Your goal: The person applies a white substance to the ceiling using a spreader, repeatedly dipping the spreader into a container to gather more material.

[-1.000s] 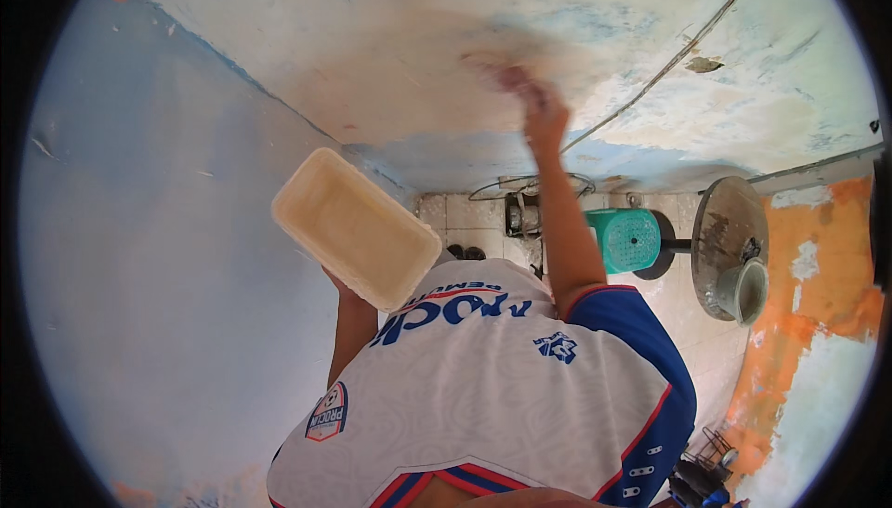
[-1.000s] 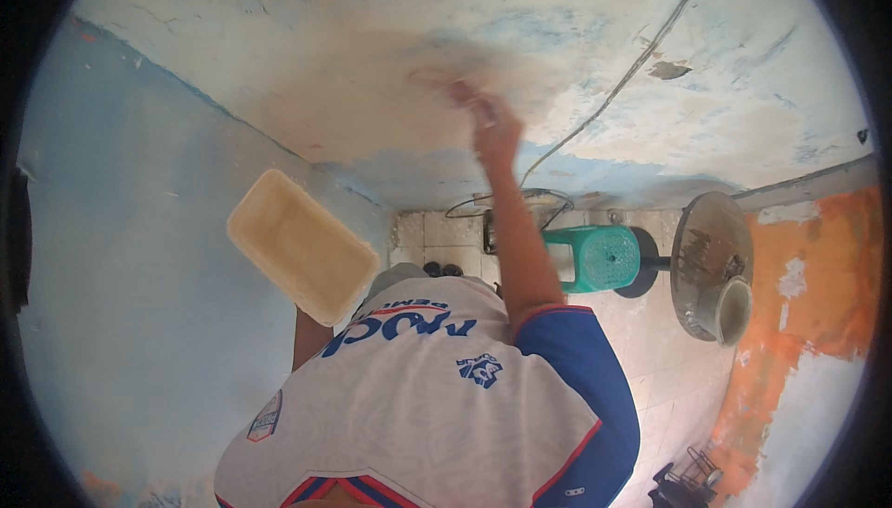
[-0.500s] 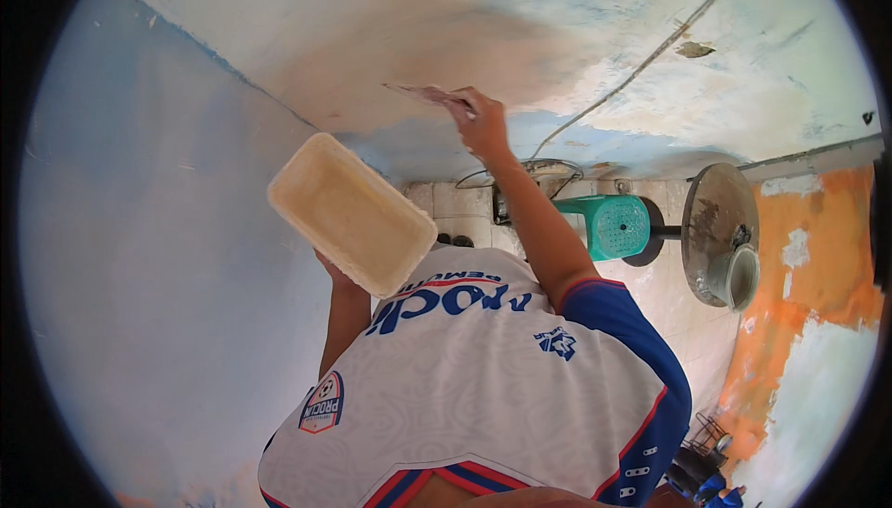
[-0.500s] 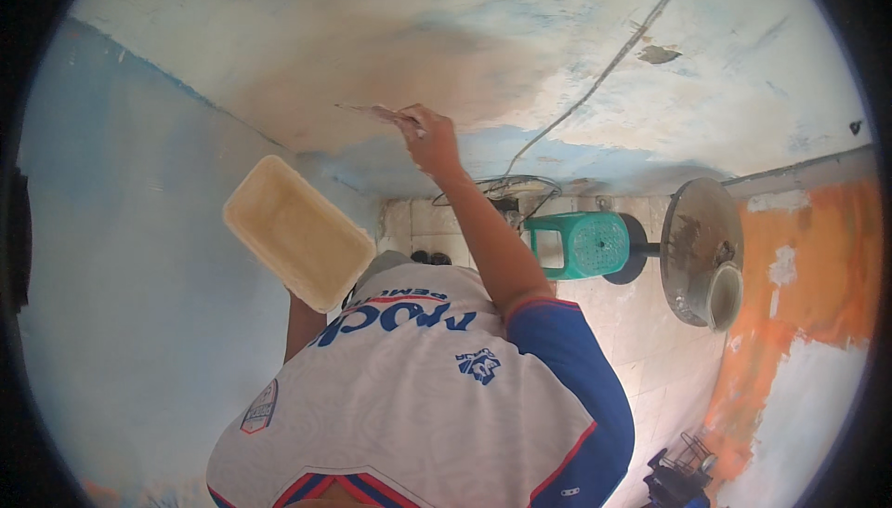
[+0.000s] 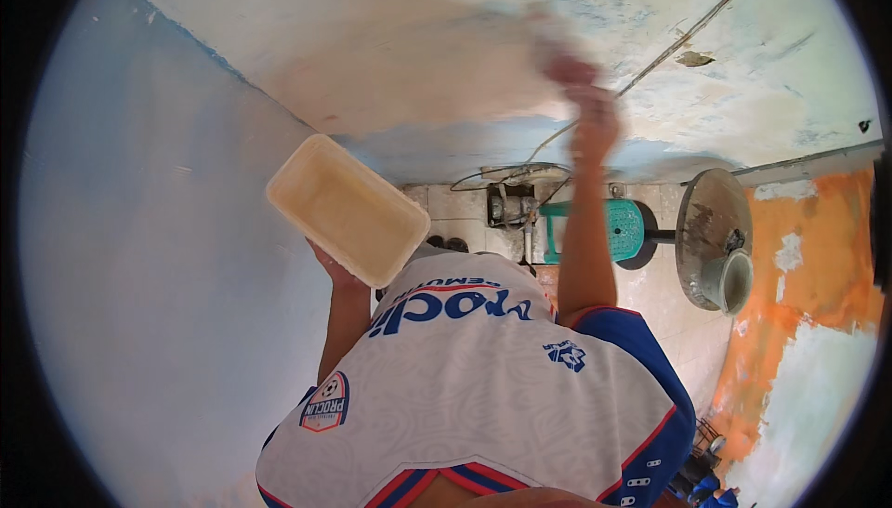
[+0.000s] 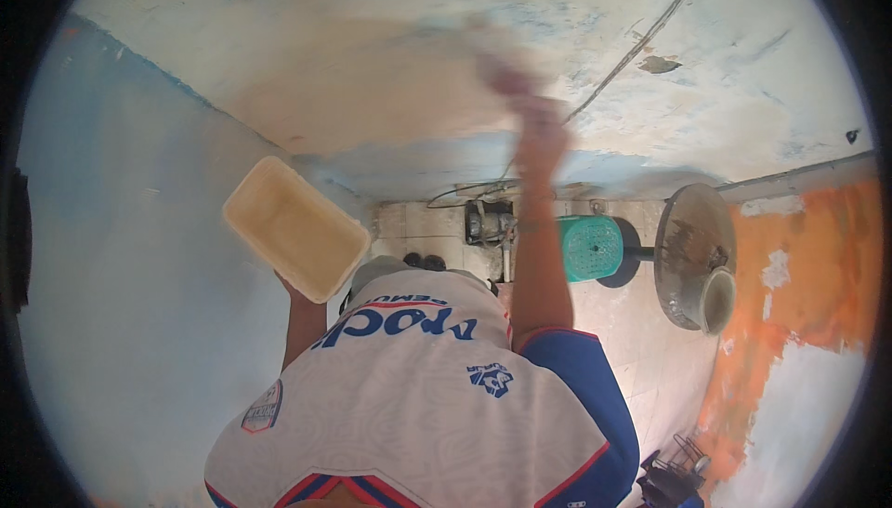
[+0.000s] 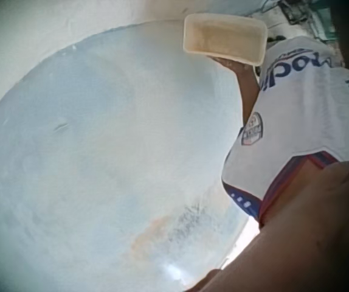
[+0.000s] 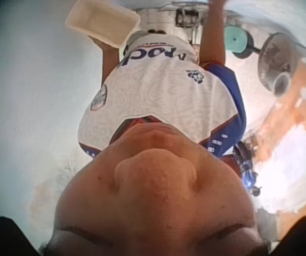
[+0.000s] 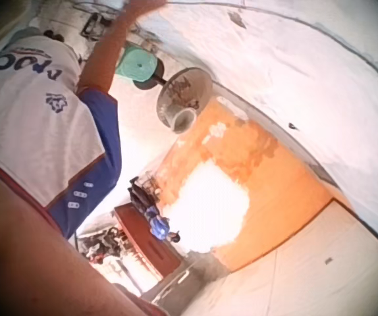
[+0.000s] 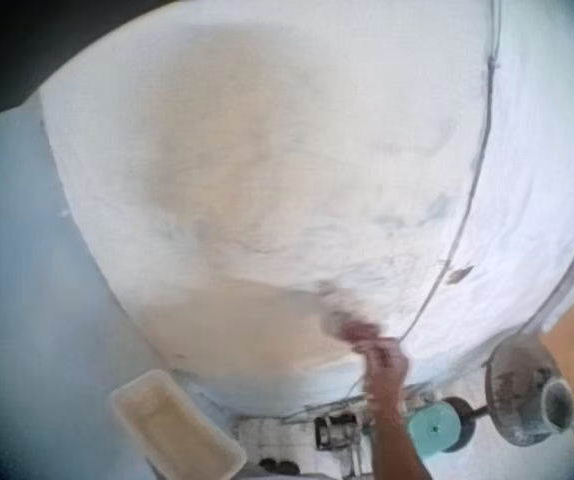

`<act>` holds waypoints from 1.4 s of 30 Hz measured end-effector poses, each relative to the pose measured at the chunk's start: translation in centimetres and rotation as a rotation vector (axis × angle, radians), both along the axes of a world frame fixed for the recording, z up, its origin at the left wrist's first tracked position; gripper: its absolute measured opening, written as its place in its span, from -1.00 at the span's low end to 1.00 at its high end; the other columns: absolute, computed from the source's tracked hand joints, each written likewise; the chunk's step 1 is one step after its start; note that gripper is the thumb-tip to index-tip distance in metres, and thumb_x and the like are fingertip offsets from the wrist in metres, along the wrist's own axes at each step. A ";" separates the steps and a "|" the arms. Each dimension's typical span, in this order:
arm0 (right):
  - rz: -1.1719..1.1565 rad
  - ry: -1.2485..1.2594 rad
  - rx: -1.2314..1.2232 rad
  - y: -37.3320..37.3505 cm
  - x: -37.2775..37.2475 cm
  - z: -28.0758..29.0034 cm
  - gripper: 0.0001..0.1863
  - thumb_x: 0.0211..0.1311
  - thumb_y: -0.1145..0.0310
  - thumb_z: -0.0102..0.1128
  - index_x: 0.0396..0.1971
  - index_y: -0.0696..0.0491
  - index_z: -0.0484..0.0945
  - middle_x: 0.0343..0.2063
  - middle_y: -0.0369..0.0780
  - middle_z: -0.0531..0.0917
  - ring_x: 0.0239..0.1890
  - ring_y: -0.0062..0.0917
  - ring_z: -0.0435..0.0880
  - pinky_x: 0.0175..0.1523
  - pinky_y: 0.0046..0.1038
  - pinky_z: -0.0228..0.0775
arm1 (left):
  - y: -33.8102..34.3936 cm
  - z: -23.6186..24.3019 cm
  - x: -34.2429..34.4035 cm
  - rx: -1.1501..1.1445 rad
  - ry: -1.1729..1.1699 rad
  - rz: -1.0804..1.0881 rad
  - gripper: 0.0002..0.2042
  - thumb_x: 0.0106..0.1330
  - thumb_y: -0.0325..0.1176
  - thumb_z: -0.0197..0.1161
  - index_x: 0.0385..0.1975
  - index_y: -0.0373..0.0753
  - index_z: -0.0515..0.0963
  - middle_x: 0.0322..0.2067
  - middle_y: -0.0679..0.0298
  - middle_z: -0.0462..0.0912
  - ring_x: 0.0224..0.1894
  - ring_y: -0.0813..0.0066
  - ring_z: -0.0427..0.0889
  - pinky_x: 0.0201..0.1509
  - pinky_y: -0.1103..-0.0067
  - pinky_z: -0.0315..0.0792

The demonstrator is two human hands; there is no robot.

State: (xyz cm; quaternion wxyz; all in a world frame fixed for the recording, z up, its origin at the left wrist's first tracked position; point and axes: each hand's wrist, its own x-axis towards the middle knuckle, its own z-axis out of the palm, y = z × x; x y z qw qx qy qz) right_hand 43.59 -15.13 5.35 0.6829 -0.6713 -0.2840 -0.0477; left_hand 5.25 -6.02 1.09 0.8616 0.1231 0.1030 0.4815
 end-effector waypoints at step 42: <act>0.294 -0.182 -0.058 9.4 -9.8 0.7 -0.89 0.27 0.42 0.33 -0.31 0.15 0.67 -0.39 -0.18 0.74 -0.35 -0.53 0.69 -0.21 -0.50 0.51 | 1.6 -2.8 -2.4 0.044 0.176 0.084 -0.41 0.52 0.16 -0.11 0.36 -0.11 0.28 0.26 0.27 0.46 0.24 0.29 0.51 0.28 0.32 0.47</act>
